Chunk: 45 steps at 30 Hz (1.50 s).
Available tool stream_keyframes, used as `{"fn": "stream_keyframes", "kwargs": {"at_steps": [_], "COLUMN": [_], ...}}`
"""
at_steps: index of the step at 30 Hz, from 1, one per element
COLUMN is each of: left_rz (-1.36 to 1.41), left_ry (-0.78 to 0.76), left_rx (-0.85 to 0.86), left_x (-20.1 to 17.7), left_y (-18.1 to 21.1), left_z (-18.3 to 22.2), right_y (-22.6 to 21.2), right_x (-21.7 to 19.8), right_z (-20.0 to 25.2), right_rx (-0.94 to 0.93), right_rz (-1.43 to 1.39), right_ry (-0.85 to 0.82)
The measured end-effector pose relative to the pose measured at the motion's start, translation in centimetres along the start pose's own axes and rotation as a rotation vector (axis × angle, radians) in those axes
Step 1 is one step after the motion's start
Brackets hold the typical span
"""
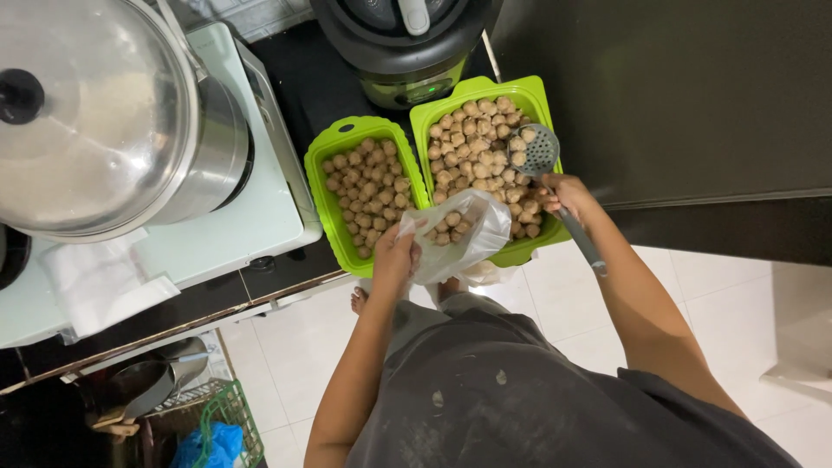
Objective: The person scoops meatballs from a green container into a plastic bag using a slotted spoon and then ties the bag.
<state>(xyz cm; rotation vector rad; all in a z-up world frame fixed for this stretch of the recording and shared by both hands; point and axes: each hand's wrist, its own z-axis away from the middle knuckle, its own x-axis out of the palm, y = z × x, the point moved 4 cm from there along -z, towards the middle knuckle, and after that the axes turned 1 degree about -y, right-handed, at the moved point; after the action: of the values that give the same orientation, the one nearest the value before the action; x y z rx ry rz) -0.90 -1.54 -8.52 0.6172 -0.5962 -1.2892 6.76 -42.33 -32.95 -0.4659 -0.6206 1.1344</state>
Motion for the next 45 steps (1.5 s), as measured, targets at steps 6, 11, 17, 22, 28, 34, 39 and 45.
{"fn": "stream_keyframes", "kwargs": {"at_steps": [6, 11, 17, 22, 28, 34, 39, 45], "left_rz": [0.038, 0.03, -0.042, -0.029, -0.082, -0.21, -0.295, -0.242], "left_ry": [-0.022, -0.055, -0.066, -0.044, -0.054, -0.034, -0.023, -0.022], "left_rx": [0.013, 0.017, 0.057, 0.02, 0.052, 0.118, 0.237, 0.23], "left_x": [0.9, 0.7, 0.4, -0.3, -0.7, -0.5, 0.4, 0.4], "left_y": [2.1, 2.6, 3.1, 2.3, 2.3, 1.1, 3.0, 2.0], "left_z": [0.9, 0.3, -0.1, -1.1, -0.1, 0.2, 2.2, 1.4], "right_y": [-5.4, -9.1, -5.4, -6.4, -8.2, -5.1, -2.3, -0.5], "right_x": [6.5, 15.1, 19.5, 19.6, 10.2, 5.1, 2.2, -0.9], "right_z": [12.3, 25.1, 26.9, 28.5, 14.2, 1.9, -2.1, -0.5], "right_rx": [-0.093, -0.116, -0.565, -0.787, -0.71, -0.55, -0.381, -0.29], "right_rz": [0.237, 0.291, 1.052, 1.345, 1.542, 1.77, 1.754, 1.478], "right_ry": [-0.102, -0.161, -0.053, 0.083, 0.398, 0.526, 0.437, 0.375]}}
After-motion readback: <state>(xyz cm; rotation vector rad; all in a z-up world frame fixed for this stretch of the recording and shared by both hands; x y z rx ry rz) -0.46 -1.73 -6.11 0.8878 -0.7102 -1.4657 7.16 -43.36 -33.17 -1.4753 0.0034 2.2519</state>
